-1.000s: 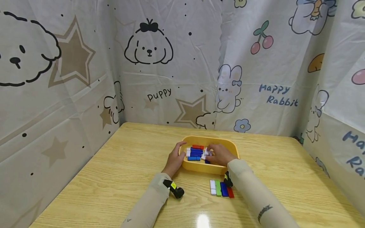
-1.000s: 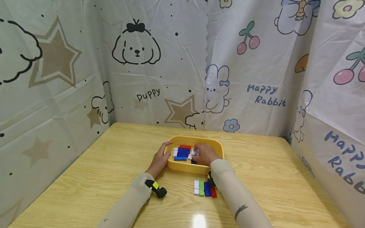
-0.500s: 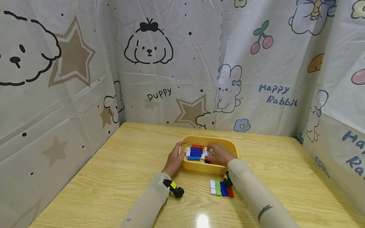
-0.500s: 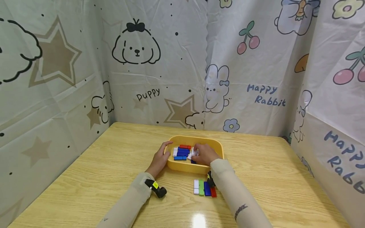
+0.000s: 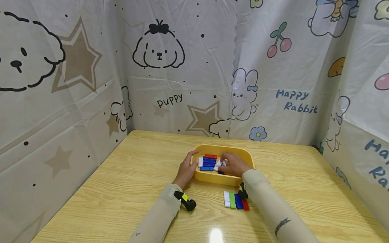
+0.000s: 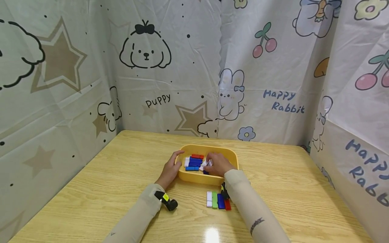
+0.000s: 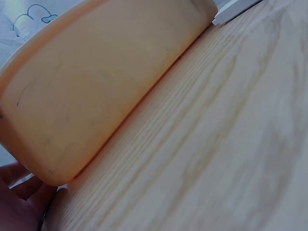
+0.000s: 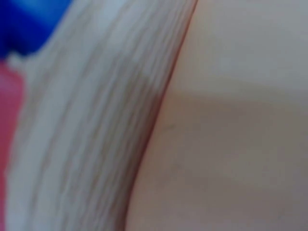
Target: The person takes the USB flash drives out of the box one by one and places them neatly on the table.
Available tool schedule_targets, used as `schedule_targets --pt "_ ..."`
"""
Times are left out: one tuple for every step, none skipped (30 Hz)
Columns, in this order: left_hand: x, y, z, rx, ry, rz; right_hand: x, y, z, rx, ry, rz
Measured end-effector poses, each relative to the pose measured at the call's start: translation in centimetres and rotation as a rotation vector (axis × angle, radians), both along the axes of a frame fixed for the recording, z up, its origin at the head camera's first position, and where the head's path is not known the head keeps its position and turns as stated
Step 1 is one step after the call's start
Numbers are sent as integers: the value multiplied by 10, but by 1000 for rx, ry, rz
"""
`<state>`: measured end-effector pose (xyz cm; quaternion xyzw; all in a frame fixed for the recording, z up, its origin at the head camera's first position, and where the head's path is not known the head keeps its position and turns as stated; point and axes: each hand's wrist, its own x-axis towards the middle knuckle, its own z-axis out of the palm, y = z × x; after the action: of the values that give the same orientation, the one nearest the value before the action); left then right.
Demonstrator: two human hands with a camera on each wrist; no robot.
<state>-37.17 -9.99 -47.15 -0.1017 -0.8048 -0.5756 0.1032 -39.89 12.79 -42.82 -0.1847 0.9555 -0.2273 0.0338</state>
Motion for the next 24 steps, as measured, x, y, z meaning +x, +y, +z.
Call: schedule_targets --pt "0 0 0 1 1 0 0 0 0 -4 5 7" --pt "0 0 0 0 1 1 0 0 0 -7 11 12" --pt "0 0 0 -1 1 2 0 0 0 -10 16 18" --pt "0 0 0 -1 1 3 1 1 1 -14 20 23" --pt "0 0 0 -2 2 3 1 1 1 -17 24 27" --pt "0 0 0 -3 2 3 1 1 1 -18 27 31" --pt "0 0 0 -1 3 2 1 1 1 -20 32 36" --pt "0 0 0 -3 3 3 1 1 1 -23 33 38" --pt "0 0 0 -3 4 2 1 1 1 -23 35 41" --pt "0 0 0 -2 4 2 1 1 1 -24 36 45" --pt "0 0 0 -3 4 2 1 1 2 -23 38 47" --pt "0 0 0 -3 3 2 1 1 2 -23 41 50" --pt "0 0 0 -2 3 1 1 2 2 -24 42 51" --pt "0 0 0 -3 1 1 1 2 2 -24 41 51" --pt "0 0 0 -3 1 1 1 2 2 -23 44 53" --pt "0 0 0 -4 0 3 1 2 2 -25 45 54" --pt "0 0 -1 -6 0 4 1 2 1 -26 46 54" --pt "0 0 -1 -9 0 6 1 2 1 -25 50 56" --pt "0 0 -1 -11 0 8 1 2 1 -24 54 60" --pt "0 0 0 -14 0 10 1 2 2 -23 56 63" --pt "0 1 0 -16 0 12 1 2 2 -22 60 68" --pt "0 1 0 -17 1 11 2 2 2 -23 63 73" --pt "0 1 0 -18 2 11 2 2 2 -22 66 75" --pt "0 1 0 -18 2 11 2 2 2 -21 68 78"
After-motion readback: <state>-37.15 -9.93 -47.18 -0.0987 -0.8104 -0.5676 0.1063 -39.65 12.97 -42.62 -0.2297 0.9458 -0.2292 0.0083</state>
